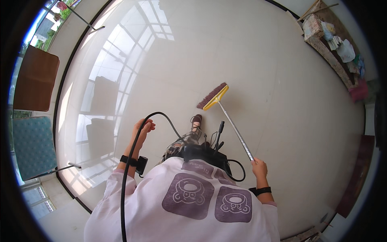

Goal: The person sweeps the floor using a broom and moves a small green chair and wooden poles to reach different areas.

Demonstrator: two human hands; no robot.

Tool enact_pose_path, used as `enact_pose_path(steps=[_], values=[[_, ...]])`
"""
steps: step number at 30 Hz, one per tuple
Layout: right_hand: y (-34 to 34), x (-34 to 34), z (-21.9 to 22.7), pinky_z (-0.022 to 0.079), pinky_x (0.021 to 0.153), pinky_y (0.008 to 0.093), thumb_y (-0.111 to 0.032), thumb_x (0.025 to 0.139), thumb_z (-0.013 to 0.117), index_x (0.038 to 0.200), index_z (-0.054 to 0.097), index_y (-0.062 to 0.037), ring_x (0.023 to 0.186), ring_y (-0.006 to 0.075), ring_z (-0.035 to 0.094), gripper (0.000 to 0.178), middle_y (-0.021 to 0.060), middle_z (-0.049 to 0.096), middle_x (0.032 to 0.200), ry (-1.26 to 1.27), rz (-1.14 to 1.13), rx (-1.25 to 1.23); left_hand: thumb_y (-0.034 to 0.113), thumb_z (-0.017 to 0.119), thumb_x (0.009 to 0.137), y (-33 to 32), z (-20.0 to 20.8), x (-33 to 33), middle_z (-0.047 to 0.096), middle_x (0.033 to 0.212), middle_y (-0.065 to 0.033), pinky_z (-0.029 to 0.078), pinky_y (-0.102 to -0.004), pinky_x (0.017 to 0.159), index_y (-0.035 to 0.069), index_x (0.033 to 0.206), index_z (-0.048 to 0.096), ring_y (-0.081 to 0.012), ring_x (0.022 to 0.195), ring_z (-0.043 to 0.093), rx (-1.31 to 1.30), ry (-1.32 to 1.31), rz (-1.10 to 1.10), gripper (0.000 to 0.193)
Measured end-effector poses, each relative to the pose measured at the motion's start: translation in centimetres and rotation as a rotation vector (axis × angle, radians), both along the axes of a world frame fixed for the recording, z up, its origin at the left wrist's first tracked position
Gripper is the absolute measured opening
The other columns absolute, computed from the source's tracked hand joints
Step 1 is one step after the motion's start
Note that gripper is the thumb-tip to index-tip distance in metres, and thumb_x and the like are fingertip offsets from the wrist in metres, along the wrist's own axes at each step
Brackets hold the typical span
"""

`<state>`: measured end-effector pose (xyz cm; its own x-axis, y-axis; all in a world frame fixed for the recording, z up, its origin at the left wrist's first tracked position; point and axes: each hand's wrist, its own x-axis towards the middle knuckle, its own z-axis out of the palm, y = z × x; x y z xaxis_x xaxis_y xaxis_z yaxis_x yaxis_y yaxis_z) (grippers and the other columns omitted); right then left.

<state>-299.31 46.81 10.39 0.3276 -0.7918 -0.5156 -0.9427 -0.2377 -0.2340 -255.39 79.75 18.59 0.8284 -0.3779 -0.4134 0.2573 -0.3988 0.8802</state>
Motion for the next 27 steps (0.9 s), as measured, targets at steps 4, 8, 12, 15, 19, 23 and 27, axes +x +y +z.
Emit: enact_pose_path(steps=[4, 8, 12, 15, 19, 23, 27], values=[[1.1, 6.2, 3.5, 0.048, 0.071, 0.0398, -0.030, 0.079, 0.059, 0.100, 0.064, -0.0191, 0.082, 0.0304, 0.061, 0.025, 0.0111, 0.065, 0.085, -0.054, 0.147, 0.047, 0.013, 0.049, 0.088, -0.4, 0.5, -1.3, 0.063, 0.086, -0.0089, 0.047, -0.0273, 0.071, 0.001, 0.098, 0.057, -0.0161, 0.079, 0.062, -0.064, 0.098, 0.007, 0.017], [1.2, 12.4, 3.3, 0.048, 0.073, 0.0409, -0.031, 0.080, 0.058, 0.099, 0.065, -0.0205, 0.086, 0.0302, 0.061, 0.024, 0.0105, 0.064, 0.089, -0.015, 0.208, 0.019, 0.014, 0.048, 0.090, -0.4, 2.0, -1.2, 0.063, 0.088, -0.0075, 0.046, -0.0272, 0.073, 0.004, 0.099, 0.056, -0.0156, 0.081, 0.061, -0.097, 0.079, -0.031, 0.016], [1.9, 15.5, -0.2, 0.048, 0.073, 0.0414, -0.031, 0.080, 0.057, 0.096, 0.065, -0.0189, 0.086, 0.0312, 0.060, 0.021, 0.0107, 0.064, 0.090, 0.078, 0.176, 0.003, 0.015, 0.048, 0.090, 0.9, 1.4, 0.7, 0.063, 0.088, -0.0066, 0.046, -0.0268, 0.074, 0.004, 0.099, 0.057, -0.0150, 0.082, 0.060, -0.014, 0.083, -0.018, 0.016], [1.6, 11.9, -0.7, 0.048, 0.073, 0.0415, -0.031, 0.079, 0.057, 0.091, 0.065, -0.0168, 0.086, 0.0318, 0.060, 0.021, 0.0112, 0.064, 0.089, 0.136, 0.073, -0.024, 0.015, 0.050, 0.089, 1.2, 0.5, 2.7, 0.064, 0.086, -0.0074, 0.047, -0.0271, 0.073, 0.003, 0.098, 0.058, -0.0155, 0.080, 0.061, 0.000, 0.082, -0.047, 0.017], [0.9, 1.2, 2.7, 0.046, 0.066, 0.0401, -0.028, 0.079, 0.055, 0.086, 0.064, -0.0128, 0.079, 0.0297, 0.058, 0.018, 0.0117, 0.062, 0.084, 0.215, -0.094, -0.083, 0.016, 0.050, 0.089, 1.2, -0.3, 4.4, 0.064, 0.086, -0.0080, 0.047, -0.0271, 0.073, 0.001, 0.098, 0.057, -0.0150, 0.079, 0.061, -0.009, 0.062, -0.088, 0.020], [1.6, -7.4, 4.9, 0.045, 0.060, 0.0386, -0.024, 0.080, 0.054, 0.082, 0.062, -0.0088, 0.071, 0.0277, 0.057, 0.017, 0.0122, 0.061, 0.079, 0.369, -0.262, -0.235, 0.016, 0.051, 0.089, 0.9, -1.1, 4.8, 0.064, 0.085, -0.0071, 0.046, -0.0259, 0.073, 0.000, 0.097, 0.056, -0.0130, 0.078, 0.060, -0.093, 0.133, -0.172, 0.019], [4.6, -13.1, 4.9, 0.043, 0.054, 0.0372, -0.020, 0.081, 0.053, 0.077, 0.061, -0.0048, 0.064, 0.0256, 0.056, 0.017, 0.0127, 0.059, 0.073, 0.327, -0.430, -0.326, 0.012, 0.051, 0.089, 0.8, -1.3, 5.0, 0.064, 0.084, -0.0069, 0.047, -0.0231, 0.070, 0.000, 0.098, 0.056, -0.0125, 0.075, 0.060, -0.134, 0.183, -0.182, 0.016]])
